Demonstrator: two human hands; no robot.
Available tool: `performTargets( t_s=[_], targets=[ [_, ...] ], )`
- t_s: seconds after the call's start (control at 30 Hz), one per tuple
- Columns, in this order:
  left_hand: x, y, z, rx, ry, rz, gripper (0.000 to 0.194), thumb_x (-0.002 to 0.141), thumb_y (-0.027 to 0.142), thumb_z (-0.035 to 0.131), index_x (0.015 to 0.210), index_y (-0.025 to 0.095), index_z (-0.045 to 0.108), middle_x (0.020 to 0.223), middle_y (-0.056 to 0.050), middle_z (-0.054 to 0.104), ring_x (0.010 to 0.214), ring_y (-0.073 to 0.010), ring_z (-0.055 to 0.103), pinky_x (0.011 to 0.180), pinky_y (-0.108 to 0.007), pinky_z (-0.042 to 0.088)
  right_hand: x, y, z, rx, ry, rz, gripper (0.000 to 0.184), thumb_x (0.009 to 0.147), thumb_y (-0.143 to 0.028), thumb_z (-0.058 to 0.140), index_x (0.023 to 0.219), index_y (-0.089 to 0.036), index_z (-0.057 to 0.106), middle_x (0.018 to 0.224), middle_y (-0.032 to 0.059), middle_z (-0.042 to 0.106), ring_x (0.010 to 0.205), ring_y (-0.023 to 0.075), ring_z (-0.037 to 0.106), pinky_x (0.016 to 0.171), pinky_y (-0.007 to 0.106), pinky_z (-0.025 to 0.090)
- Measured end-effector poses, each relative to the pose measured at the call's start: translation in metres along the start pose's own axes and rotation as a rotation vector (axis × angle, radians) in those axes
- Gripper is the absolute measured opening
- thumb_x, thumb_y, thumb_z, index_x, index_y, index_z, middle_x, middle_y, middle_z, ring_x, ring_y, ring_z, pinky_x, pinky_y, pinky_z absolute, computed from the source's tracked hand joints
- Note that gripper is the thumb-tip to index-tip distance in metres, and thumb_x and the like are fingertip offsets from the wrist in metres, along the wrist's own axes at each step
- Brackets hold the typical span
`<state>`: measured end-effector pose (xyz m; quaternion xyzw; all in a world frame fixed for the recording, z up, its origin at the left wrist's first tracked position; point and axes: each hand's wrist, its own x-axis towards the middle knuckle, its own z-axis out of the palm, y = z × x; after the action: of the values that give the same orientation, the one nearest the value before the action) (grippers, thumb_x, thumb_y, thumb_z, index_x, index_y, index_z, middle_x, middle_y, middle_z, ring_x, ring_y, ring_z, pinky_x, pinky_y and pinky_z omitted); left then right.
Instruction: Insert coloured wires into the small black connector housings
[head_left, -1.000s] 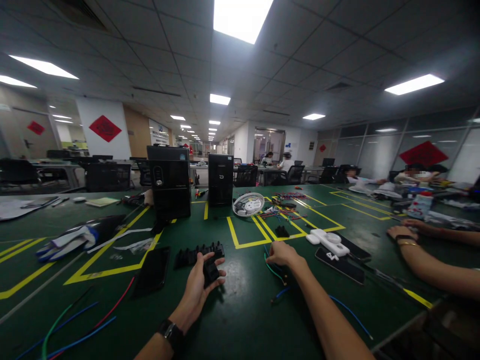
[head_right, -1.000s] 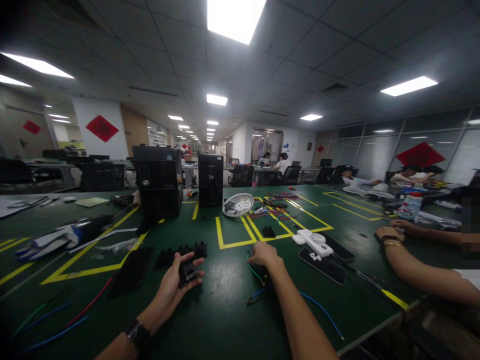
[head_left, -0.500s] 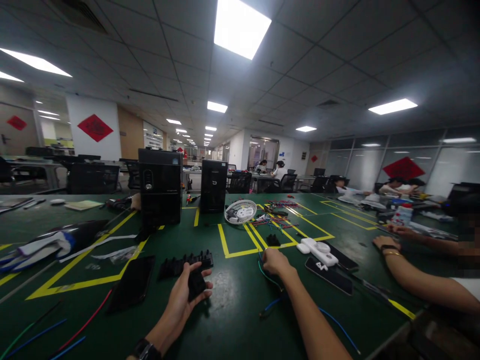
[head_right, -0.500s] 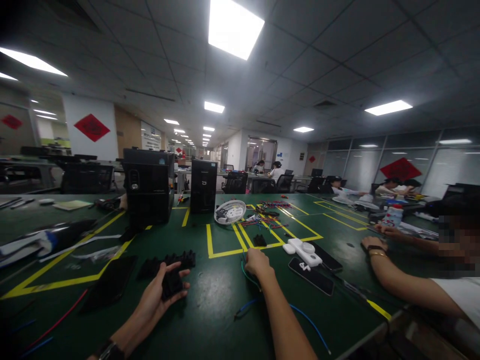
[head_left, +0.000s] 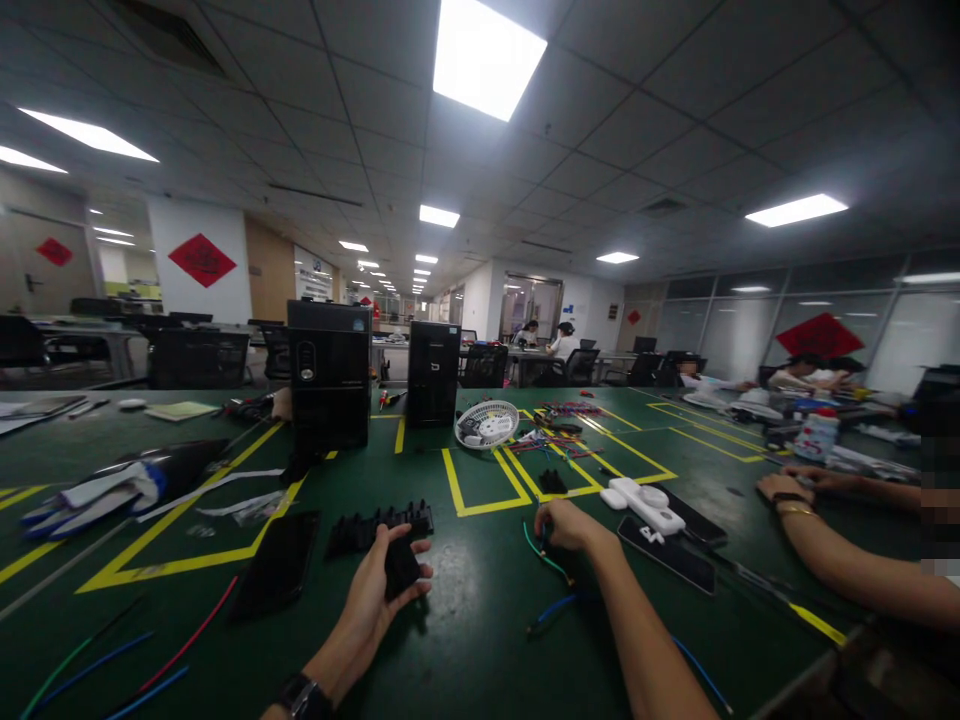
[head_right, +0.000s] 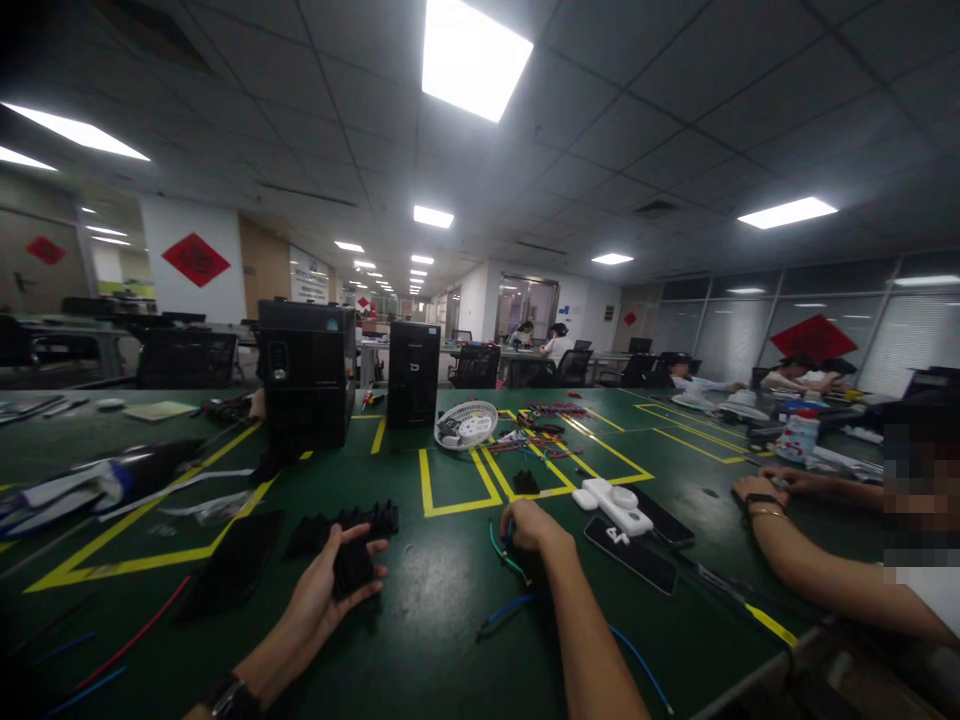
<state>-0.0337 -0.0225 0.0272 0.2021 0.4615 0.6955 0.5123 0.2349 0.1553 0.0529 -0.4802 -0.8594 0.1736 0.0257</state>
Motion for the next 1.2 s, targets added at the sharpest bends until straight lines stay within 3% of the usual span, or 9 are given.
performTargets(
  t_s=[0.2,0.4,0.63,0.73,0.83,1.0,1.1,1.2],
  targets=[
    [-0.001,0.000,0.000,0.036,-0.004,0.011,0.040,0.089,0.044,0.044,0.116,0.017,0.051,0.093,-0.014,0.069,0.061,-0.0210,0.067,0.060,-0.040,0.055,-0.002,0.003,-0.005,0.010,-0.028,-0.034,0.019,0.065,-0.009,0.066,0.079,-0.020,0.074,0.079,0.0006,0.070,0.075,0.0145,0.062,0.065,0.020,0.041],
    [-0.007,0.006,0.005,0.054,0.039,0.023,0.037,0.090,0.040,0.043,0.117,0.016,0.052,0.092,-0.014,0.069,0.060,-0.0207,0.067,0.059,-0.041,0.056,-0.008,0.001,-0.011,-0.032,0.072,0.026,0.018,0.067,-0.010,0.065,0.081,-0.019,0.072,0.094,0.0062,0.068,0.102,0.0241,0.056,0.082,0.032,0.039],
    [-0.001,0.002,-0.001,0.054,0.013,0.042,0.036,0.090,0.039,0.043,0.115,0.016,0.054,0.093,-0.014,0.070,0.063,-0.0223,0.068,0.062,-0.044,0.056,-0.006,-0.003,-0.003,-0.036,0.068,0.029,0.017,0.072,-0.007,0.059,0.078,-0.019,0.069,0.085,0.0032,0.068,0.090,0.0216,0.059,0.087,0.042,0.033],
    [0.000,0.002,-0.002,0.057,0.029,0.053,0.036,0.091,0.039,0.041,0.116,0.016,0.054,0.092,-0.014,0.070,0.062,-0.0220,0.068,0.061,-0.043,0.057,-0.009,-0.005,-0.004,-0.030,0.135,0.019,0.018,0.076,-0.006,0.055,0.080,-0.018,0.067,0.083,0.0026,0.068,0.089,0.0208,0.059,0.090,0.043,0.029],
    [0.001,0.003,0.000,0.034,0.028,0.072,0.035,0.091,0.037,0.040,0.115,0.015,0.054,0.090,-0.014,0.070,0.063,-0.0223,0.068,0.061,-0.041,0.057,-0.012,-0.013,-0.012,-0.004,0.268,-0.024,0.022,0.085,-0.009,0.046,0.094,-0.018,0.064,0.095,0.0066,0.066,0.095,0.0206,0.057,0.089,0.037,0.032],
    [0.005,0.010,0.001,-0.168,0.047,0.080,0.030,0.092,0.030,0.037,0.106,0.010,0.055,0.089,-0.017,0.070,0.077,-0.0258,0.070,0.070,-0.041,0.057,-0.011,-0.064,-0.008,0.104,0.441,-0.236,0.024,0.094,-0.018,0.038,0.108,-0.017,0.058,0.109,0.0086,0.062,0.100,0.0158,0.056,0.083,0.024,0.037],
    [0.005,0.014,0.001,-0.314,0.064,0.093,0.030,0.090,0.028,0.037,0.102,0.008,0.054,0.088,-0.019,0.070,0.083,-0.0268,0.070,0.075,-0.041,0.056,-0.014,-0.115,0.020,0.276,0.485,-0.427,0.020,0.094,-0.024,0.042,0.099,-0.017,0.060,0.088,0.0043,0.065,0.082,0.0154,0.060,0.073,0.023,0.040],
    [0.007,0.015,-0.002,-0.394,0.038,0.091,0.028,0.088,0.029,0.042,0.102,0.009,0.055,0.090,-0.018,0.070,0.086,-0.0263,0.069,0.077,-0.040,0.055,-0.025,-0.157,0.049,0.378,0.389,-0.530,0.019,0.094,-0.028,0.043,0.094,-0.019,0.061,0.074,0.0001,0.064,0.067,0.0141,0.059,0.064,0.022,0.039]
  ],
)
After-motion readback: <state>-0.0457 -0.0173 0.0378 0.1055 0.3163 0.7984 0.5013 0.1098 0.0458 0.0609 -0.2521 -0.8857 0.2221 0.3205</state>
